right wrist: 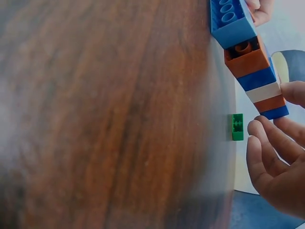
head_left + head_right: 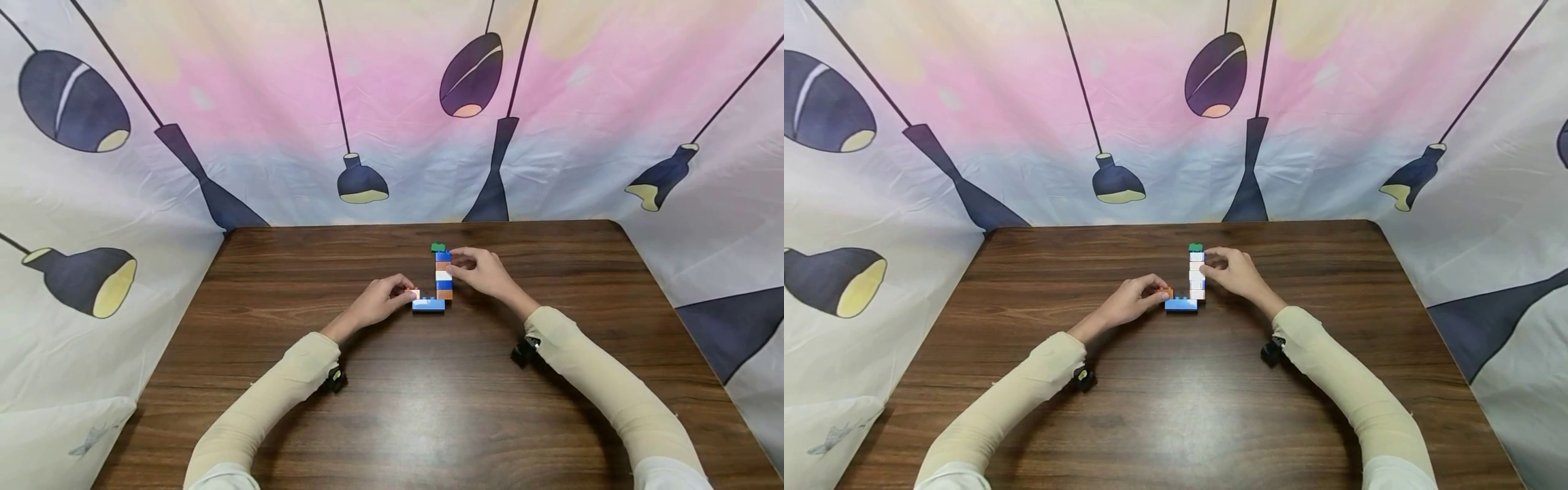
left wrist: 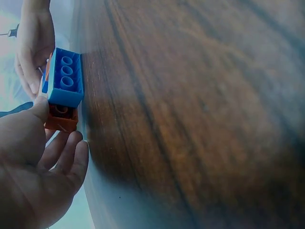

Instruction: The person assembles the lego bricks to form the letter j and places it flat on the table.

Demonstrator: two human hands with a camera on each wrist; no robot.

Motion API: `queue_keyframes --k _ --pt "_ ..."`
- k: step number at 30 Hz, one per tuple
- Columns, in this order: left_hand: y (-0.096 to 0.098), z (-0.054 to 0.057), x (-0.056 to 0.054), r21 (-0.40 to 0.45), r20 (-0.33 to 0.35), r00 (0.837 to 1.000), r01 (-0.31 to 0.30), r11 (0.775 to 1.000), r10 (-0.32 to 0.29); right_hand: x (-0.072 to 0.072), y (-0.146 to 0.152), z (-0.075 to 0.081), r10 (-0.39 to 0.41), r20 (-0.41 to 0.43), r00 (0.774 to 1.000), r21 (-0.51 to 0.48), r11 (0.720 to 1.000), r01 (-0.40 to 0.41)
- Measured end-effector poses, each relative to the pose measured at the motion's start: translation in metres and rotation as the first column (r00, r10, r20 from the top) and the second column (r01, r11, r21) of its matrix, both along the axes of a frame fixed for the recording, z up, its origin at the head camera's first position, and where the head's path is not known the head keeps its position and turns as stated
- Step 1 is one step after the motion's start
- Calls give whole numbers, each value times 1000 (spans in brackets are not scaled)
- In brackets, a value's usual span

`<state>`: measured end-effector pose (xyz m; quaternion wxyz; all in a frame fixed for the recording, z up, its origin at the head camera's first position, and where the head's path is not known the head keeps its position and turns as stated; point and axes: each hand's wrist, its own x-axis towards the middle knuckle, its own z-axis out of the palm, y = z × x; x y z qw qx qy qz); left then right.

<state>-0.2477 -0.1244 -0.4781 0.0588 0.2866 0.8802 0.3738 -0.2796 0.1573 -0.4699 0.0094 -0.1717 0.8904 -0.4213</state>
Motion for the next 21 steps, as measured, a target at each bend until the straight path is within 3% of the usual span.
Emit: queue_keyframes --k 21 --pt "-1 1 -2 -43 -9 999 31 999 -32 -7 -1 -8 21 98 995 42 999 -25"
